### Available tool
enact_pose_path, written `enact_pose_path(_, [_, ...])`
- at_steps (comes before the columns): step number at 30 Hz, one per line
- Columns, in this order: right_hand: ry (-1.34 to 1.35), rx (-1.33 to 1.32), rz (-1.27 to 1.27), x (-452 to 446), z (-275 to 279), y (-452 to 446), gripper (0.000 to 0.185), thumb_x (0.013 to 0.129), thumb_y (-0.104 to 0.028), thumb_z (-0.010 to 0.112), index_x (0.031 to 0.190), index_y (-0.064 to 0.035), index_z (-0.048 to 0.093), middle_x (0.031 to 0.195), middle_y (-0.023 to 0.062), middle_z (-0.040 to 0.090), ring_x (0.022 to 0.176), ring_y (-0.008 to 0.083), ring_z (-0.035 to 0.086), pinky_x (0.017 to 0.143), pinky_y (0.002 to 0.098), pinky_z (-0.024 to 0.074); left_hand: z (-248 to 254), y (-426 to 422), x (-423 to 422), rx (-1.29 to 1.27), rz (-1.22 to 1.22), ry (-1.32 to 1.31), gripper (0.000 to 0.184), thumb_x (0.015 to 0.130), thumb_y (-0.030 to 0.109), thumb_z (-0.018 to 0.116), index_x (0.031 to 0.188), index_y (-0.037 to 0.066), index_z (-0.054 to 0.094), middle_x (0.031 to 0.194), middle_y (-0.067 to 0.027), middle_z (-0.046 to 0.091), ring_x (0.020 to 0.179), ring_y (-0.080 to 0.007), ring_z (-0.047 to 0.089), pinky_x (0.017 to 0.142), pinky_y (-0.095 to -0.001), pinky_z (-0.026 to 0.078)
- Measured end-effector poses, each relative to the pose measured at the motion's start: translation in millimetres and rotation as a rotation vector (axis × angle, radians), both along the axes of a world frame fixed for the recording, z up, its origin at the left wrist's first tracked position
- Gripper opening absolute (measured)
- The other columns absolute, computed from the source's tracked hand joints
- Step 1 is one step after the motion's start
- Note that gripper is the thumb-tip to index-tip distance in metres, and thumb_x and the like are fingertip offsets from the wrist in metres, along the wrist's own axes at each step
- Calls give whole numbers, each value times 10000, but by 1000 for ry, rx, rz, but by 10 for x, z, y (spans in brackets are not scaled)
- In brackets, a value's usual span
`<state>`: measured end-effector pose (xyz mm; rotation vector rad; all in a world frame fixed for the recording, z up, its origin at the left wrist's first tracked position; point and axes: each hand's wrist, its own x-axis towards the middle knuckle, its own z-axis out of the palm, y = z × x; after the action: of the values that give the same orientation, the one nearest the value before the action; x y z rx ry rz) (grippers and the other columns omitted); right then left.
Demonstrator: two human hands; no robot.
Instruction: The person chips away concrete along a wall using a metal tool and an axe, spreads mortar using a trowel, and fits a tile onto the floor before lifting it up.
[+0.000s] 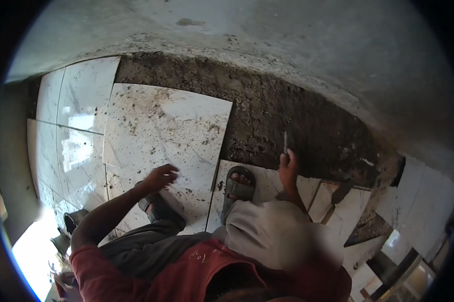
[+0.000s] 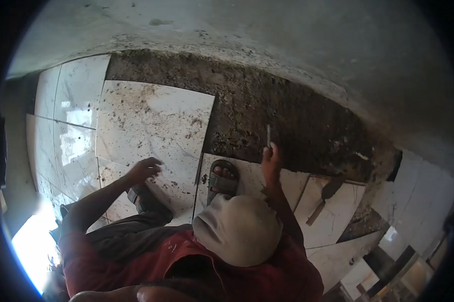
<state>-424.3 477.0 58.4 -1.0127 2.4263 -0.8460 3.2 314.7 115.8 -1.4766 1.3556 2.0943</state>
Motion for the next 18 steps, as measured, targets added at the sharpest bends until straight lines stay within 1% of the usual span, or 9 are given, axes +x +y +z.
enact_pose_path(3, [31,167,79,-196,162,553,252,889,-190,548,1056,-2,563,946,166,610,890,325,601,787,397,468,-138,-175,794,-236,-87,-133,248,864,191,598,1059,41,569,859,-41,584,754,-131,603,665,-278,499])
enact_pose_path(5, [23,176,66,-216,189,924,259,887,-192,548,1063,-2,560,953,167,610,893,318,602,790,394,469,141,-324,1019,-164,-25,-336,240,867,208,589,1041,45,561,863,-39,589,719,-121,594,628,-271,488])
enact_pose_path(9, [34,248,-7,-182,364,1337,289,880,-197,550,1094,-2,547,982,170,608,906,290,606,803,384,475,181,-387,1672,-129,127,-418,271,895,240,555,1091,57,520,861,-53,596,689,-131,588,596,-279,482])
enact_pose_path(11, [43,257,-40,-117,509,1331,305,877,-200,551,1109,-2,540,996,172,607,912,277,609,810,380,478,245,-316,1848,-119,281,-500,304,903,262,534,1118,48,513,859,-59,594,709,-151,597,620,-304,492])
enact_pose_path(13, [45,245,-60,32,726,1151,321,874,-203,552,1124,-2,533,1011,174,606,918,263,611,817,375,482,251,-167,1990,-110,436,-445,379,897,293,543,1190,67,458,917,-71,578,773,-177,597,663,-329,499])
enact_pose_path(15, [-53,223,-39,280,853,728,338,870,-205,553,1139,-2,527,1025,176,605,924,249,613,823,370,485,69,0,2090,-151,616,-439,451,883,308,569,1235,69,418,1003,-93,556,830,-194,591,688,-352,504])
enact_pose_path(16, [-145,214,-14,432,855,440,346,869,-207,553,1147,-2,524,1032,177,605,928,243,614,827,367,486,-44,73,2120,-188,700,-457,519,875,313,583,1284,70,377,1113,-121,519,904,-225,578,735,-380,501])
enact_pose_path(17, [-284,228,11,601,802,122,355,867,-208,554,1154,-2,520,1039,178,605,931,236,616,830,365,488,-233,80,2188,-191,697,-454,519,875,313,583,1284,70,377,1113,-121,519,904,-225,578,735,-380,501])
enact_pose_path(18, [-336,78,215,568,230,100,346,855,-95,560,1174,23,503,1056,157,601,960,244,603,833,337,478,-446,115,2265,-326,803,-458,555,867,325,589,1312,93,353,1141,-123,510,892,-230,578,751,-395,493])
